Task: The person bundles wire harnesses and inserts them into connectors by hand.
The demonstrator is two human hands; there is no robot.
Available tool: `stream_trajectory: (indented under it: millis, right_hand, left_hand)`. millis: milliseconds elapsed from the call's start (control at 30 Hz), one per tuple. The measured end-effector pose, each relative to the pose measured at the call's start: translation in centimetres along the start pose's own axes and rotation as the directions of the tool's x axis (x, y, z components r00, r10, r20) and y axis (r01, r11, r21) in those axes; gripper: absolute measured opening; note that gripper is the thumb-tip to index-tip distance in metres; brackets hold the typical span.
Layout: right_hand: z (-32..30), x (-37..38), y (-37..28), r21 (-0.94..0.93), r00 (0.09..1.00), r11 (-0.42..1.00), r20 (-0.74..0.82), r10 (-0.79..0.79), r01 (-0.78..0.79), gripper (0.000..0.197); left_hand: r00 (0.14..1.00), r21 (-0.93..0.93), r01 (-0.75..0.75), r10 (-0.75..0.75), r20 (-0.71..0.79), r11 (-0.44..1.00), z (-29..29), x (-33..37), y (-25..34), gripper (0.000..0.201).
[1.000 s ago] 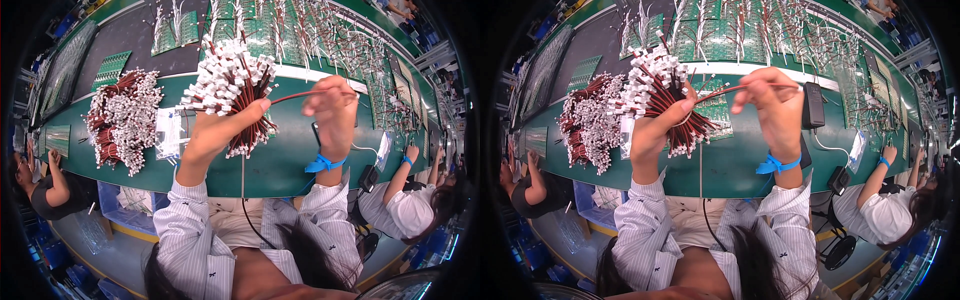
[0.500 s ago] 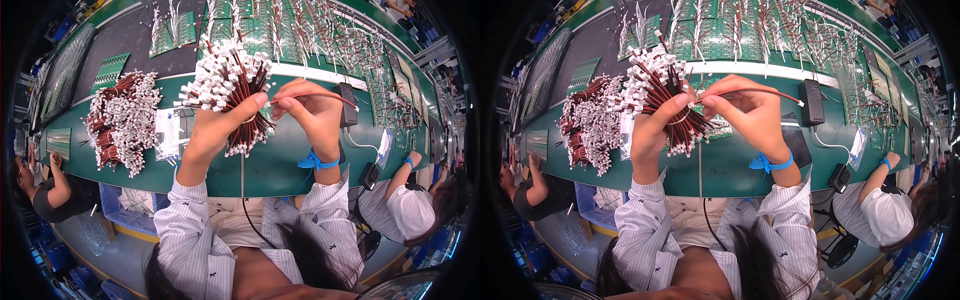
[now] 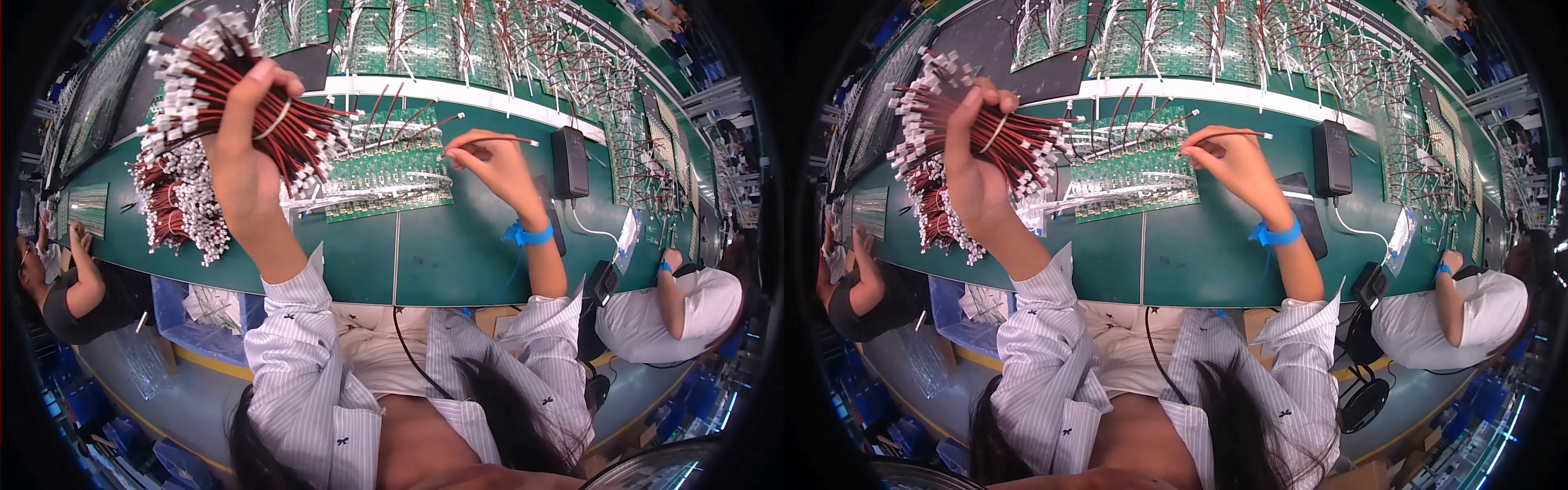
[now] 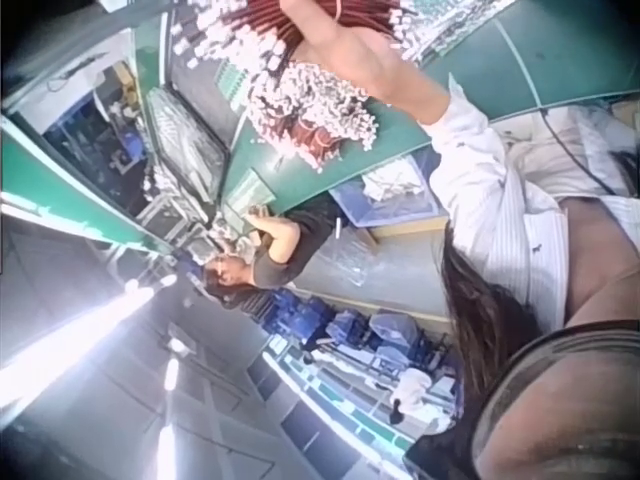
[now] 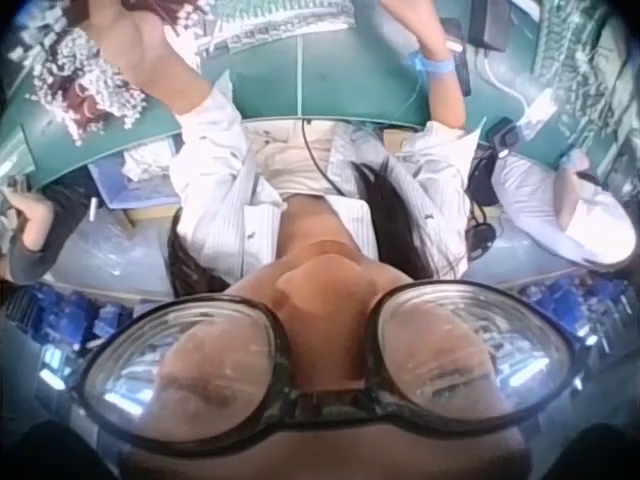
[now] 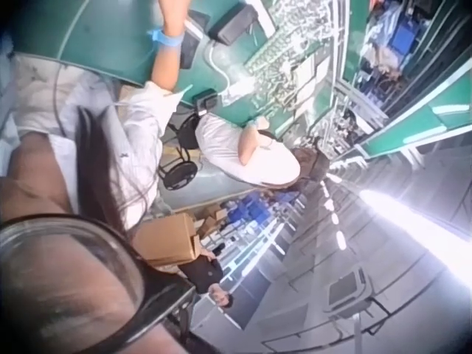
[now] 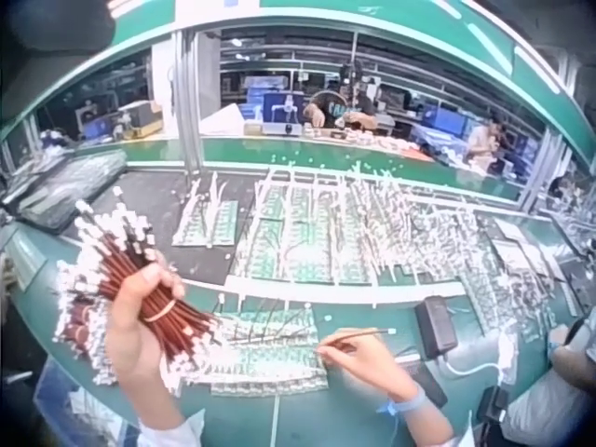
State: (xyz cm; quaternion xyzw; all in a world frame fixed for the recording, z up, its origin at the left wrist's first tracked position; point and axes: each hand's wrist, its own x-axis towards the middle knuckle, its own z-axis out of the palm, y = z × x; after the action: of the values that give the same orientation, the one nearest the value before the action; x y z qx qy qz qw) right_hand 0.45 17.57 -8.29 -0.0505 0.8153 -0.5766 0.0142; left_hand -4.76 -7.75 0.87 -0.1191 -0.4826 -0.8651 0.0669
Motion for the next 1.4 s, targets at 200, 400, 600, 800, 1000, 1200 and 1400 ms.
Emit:
stream_trajectory:
  millis: [200,400,600,800,1000,1200,1400]
  right_hand:
    - [1.0,1.9,4.4,-0.216,0.985,0.972,-0.119,-0.125,0.097,0.011]
    - [1.3,2.3,4.9,-0.366,0.938,0.892,-0.117,-0.327,0.265,0.010]
    - [1.1,2.3,4.7,-0.442,0.916,0.831,-0.049,-0.399,0.338,0.006]
    - [1.1,2.4,4.7,-0.449,0.889,0.798,-0.016,-0.457,0.402,0.006]
    - [0.9,2.4,5.2,-0.471,0.893,0.784,0.020,-0.450,0.405,0.005]
    - [1.4,2.3,4.6,-0.447,0.945,0.853,-0.048,-0.323,0.269,0.004]
    - [1.8,2.6,5.9,-0.397,0.968,0.901,-0.100,-0.229,0.172,0.006]
  left_hand:
    - [1.000,-0.144,0.005,-0.003,0.013,0.990,-0.7,0.4,0.5,0.014]
    - [0.999,-0.133,0.011,-0.006,0.035,0.991,-1.1,0.4,0.7,0.016]
    - [0.998,-0.183,0.025,-0.014,0.058,0.983,-1.2,0.5,0.9,0.016]
    - [0.997,-0.184,0.029,-0.016,0.072,0.982,-1.2,0.4,1.1,0.015]
    - [0.996,-0.202,0.038,-0.021,0.085,0.979,-1.0,0.4,1.2,0.015]
    - [0.995,-0.211,0.047,-0.028,0.094,0.976,-1.1,0.4,1.3,0.014]
    - [0.996,-0.204,0.035,-0.018,0.087,0.978,-1.0,0.3,1.4,0.015]
